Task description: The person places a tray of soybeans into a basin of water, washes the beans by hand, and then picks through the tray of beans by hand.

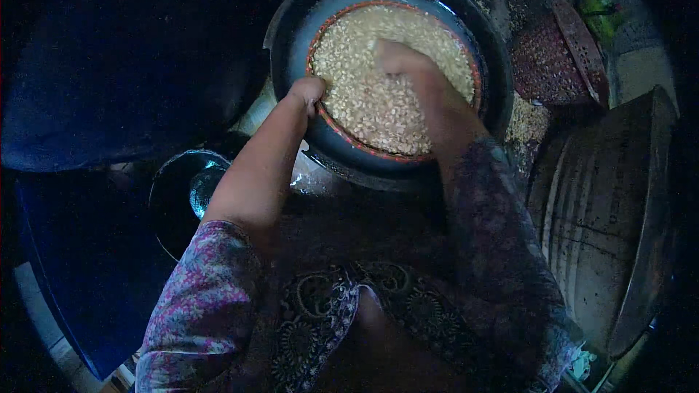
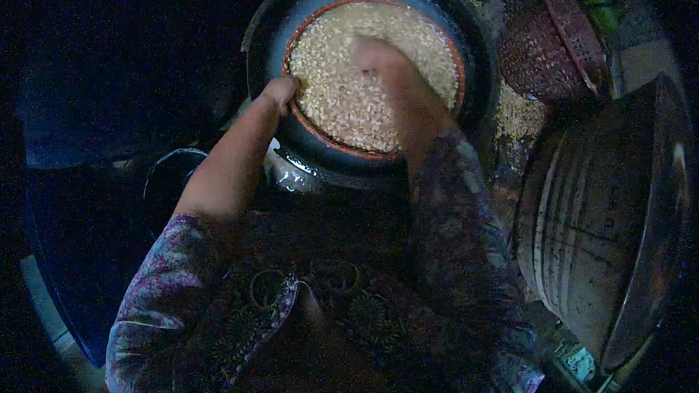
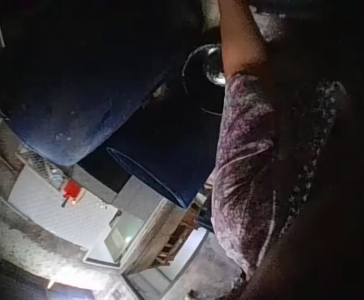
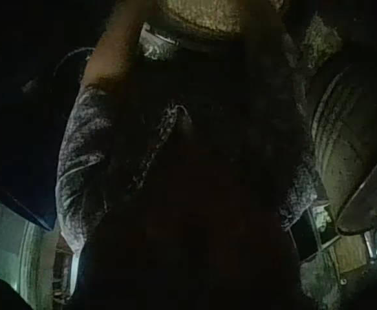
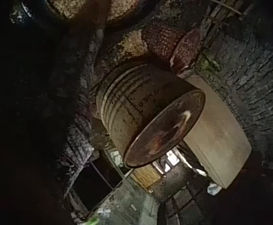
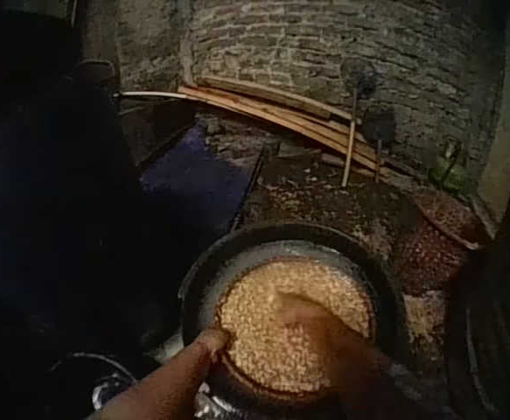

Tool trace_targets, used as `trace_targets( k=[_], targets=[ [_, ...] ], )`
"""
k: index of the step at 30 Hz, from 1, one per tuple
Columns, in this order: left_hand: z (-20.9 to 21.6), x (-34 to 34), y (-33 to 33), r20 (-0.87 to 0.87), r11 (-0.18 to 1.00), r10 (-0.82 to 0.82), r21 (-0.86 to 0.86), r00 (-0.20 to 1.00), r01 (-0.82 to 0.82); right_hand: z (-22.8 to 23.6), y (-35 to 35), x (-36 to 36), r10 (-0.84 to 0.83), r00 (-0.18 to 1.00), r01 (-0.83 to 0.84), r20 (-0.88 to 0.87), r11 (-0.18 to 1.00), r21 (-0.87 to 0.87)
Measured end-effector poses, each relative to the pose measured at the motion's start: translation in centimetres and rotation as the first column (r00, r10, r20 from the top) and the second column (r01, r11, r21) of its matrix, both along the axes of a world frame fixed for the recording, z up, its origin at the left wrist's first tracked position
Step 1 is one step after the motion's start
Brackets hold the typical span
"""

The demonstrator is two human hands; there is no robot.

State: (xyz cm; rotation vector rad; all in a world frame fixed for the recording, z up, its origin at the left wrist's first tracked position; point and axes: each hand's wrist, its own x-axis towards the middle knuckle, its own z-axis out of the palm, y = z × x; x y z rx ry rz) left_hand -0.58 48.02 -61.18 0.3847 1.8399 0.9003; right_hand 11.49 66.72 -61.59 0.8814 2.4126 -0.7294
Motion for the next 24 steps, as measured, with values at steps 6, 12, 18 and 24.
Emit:
trace_targets(
  k=[6,12,18,24],
  targets=[
    [-3.3,-3.8,-1.4,-0.456,0.866,-0.479,-0.107,0.750,0.488,1.0,-9.2,1.6,0.447,0.893,-0.451,0.054,0.883,0.131],
    [-5.2,-2.5,-0.9,-0.570,0.915,-0.395,-0.309,0.720,0.258,5.8,-0.6,12.1,-0.230,0.953,0.299,-0.197,0.821,0.487],
    [2.5,2.0,1.6,-0.706,0.979,-0.043,-0.172,0.707,-0.112,-5.8,5.5,16.4,0.014,0.974,-0.139,0.224,0.821,0.554],
    [3.8,-1.6,1.3,-0.557,0.546,-0.820,-0.696,0.131,0.466,1.9,-0.3,14.0,-0.308,0.950,0.218,0.054,0.777,0.590]
  ],
)
